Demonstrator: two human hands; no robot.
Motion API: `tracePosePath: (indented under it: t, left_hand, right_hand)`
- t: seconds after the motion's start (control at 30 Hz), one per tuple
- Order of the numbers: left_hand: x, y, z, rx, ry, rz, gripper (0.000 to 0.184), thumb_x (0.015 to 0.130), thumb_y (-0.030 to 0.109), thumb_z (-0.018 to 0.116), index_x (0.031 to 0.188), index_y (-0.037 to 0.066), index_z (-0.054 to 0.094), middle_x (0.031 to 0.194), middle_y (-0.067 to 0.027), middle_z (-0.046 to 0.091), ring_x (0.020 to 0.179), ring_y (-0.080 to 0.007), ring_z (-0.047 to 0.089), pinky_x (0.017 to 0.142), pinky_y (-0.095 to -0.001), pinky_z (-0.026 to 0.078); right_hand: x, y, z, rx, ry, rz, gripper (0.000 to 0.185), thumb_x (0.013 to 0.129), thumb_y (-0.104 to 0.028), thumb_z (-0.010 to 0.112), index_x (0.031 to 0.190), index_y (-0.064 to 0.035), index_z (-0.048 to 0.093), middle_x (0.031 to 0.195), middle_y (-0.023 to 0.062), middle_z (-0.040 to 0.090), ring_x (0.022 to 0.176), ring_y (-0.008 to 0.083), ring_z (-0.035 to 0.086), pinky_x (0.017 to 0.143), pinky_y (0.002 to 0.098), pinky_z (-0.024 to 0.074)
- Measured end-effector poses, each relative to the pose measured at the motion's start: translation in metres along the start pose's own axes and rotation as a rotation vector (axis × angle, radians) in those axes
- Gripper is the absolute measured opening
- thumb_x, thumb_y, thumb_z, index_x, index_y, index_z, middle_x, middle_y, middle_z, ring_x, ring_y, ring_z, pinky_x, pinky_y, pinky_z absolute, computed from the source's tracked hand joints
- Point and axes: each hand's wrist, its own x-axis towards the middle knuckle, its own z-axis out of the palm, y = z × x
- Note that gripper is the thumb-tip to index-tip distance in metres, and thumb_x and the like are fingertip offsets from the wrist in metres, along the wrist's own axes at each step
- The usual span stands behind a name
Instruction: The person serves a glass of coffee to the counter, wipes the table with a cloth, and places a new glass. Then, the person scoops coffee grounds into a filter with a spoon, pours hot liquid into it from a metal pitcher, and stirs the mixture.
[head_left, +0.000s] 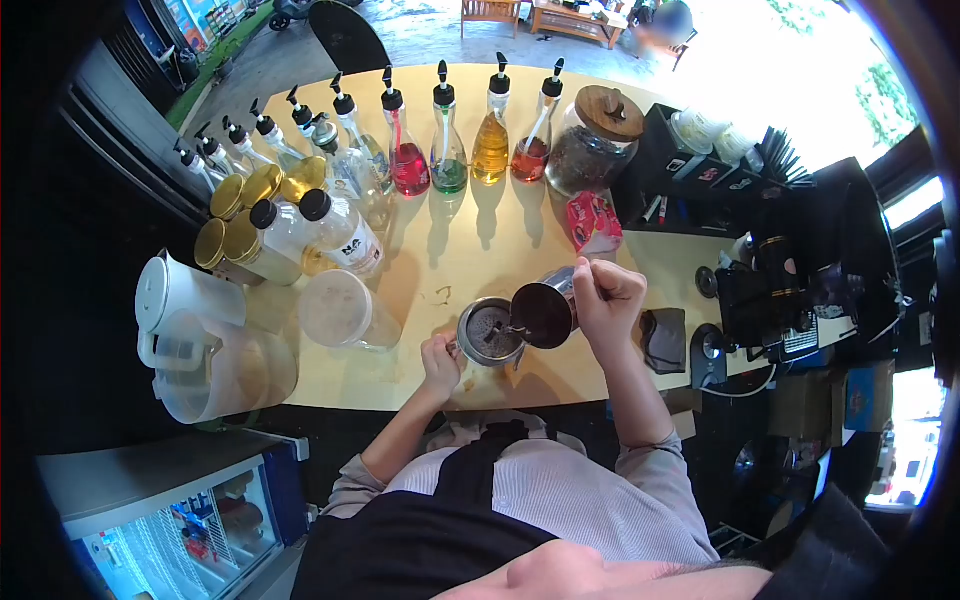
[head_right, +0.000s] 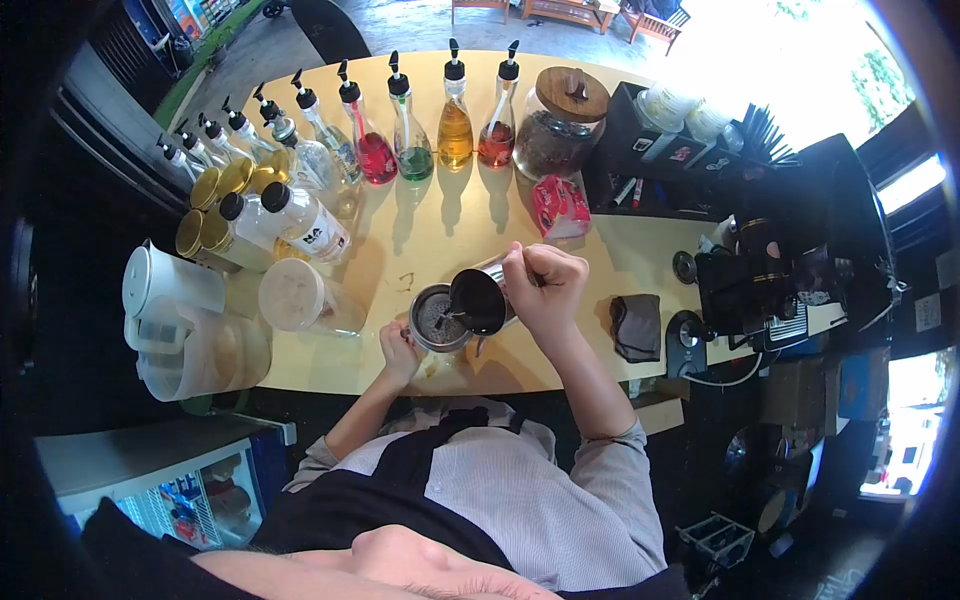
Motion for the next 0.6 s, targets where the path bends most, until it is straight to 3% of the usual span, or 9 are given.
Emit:
tracePosePath:
  t: [0.1, 0.17, 0.3, 0.37, 0.4, 0.6]
  left_hand:
    - [0.000, -0.003, 0.001, -0.058, -0.005, 0.020, 0.061, 0.099, 0.033, 0.022, 0.082, -0.006, 0.066, 0.053, 0.0009, 0.043, 0.049, -0.0084, 0.035, 0.048, -0.0263, 0.026]
    - [0.000, 0.003, 0.005, -0.075, 0.046, 0.000, 0.050, 0.099, 0.035, 0.023, 0.056, 0.011, 0.034, 0.051, 0.0044, 0.035, 0.048, -0.0070, 0.031, 0.047, -0.0264, 0.021]
    - [0.000, 0.005, 0.009, -0.077, 0.055, -0.001, 0.050, 0.099, 0.035, 0.024, 0.056, 0.011, 0.034, 0.051, 0.0045, 0.035, 0.048, -0.0071, 0.031, 0.046, -0.0268, 0.021]
    - [0.000, 0.004, 0.009, -0.085, 0.068, 0.009, 0.051, 0.099, 0.035, 0.024, 0.056, 0.011, 0.034, 0.050, 0.0046, 0.035, 0.047, -0.0070, 0.032, 0.046, -0.0264, 0.022]
    - [0.000, 0.002, 0.008, -0.087, 0.071, 0.014, 0.051, 0.099, 0.035, 0.024, 0.056, 0.011, 0.034, 0.050, 0.0046, 0.035, 0.047, -0.0070, 0.032, 0.046, -0.0264, 0.022]
    - [-0.001, 0.000, 0.008, -0.057, 0.105, -0.012, 0.054, 0.099, 0.036, 0.026, 0.057, 0.009, 0.045, 0.050, 0.0057, 0.037, 0.047, -0.0059, 0.033, 0.045, -0.0248, 0.023]
  right_hand:
    - [-0.004, 0.004, -0.003, -0.010, 0.011, 0.014, 0.037, 0.078, 0.005, 0.059, 0.050, 0.0017, 0.035, 0.045, 0.0048, 0.029, 0.041, 0.0077, 0.028, 0.041, 0.0280, 0.0229]
    - [-0.006, 0.005, -0.005, -0.024, 0.043, 0.006, 0.038, 0.081, 0.003, 0.059, 0.051, 0.0023, 0.035, 0.045, 0.0016, 0.030, 0.042, 0.0060, 0.027, 0.042, 0.0275, 0.0213]
    - [-0.022, 0.043, -0.008, 0.044, 0.105, 0.244, 0.043, 0.087, -0.005, 0.058, 0.051, -0.0040, 0.034, 0.049, -0.0061, 0.032, 0.047, 0.0020, 0.027, 0.044, 0.0249, 0.0187]
    - [-0.029, 0.064, -0.007, 0.318, 0.281, 0.503, 0.042, 0.089, -0.009, 0.057, 0.051, -0.0069, 0.037, 0.050, -0.0083, 0.035, 0.045, 0.0017, 0.029, 0.043, 0.0249, 0.0191]
    - [-0.036, 0.080, -0.007, 0.327, 0.341, 0.535, 0.042, 0.090, -0.011, 0.056, 0.052, -0.0116, 0.037, 0.051, -0.0087, 0.035, 0.046, 0.0013, 0.029, 0.043, 0.0239, 0.0196]
    - [-0.078, 0.148, -0.007, 0.451, 0.662, 0.616, 0.044, 0.088, -0.009, 0.058, 0.052, -0.0140, 0.034, 0.052, -0.0089, 0.035, 0.047, 0.0018, 0.029, 0.044, 0.0239, 0.0210]
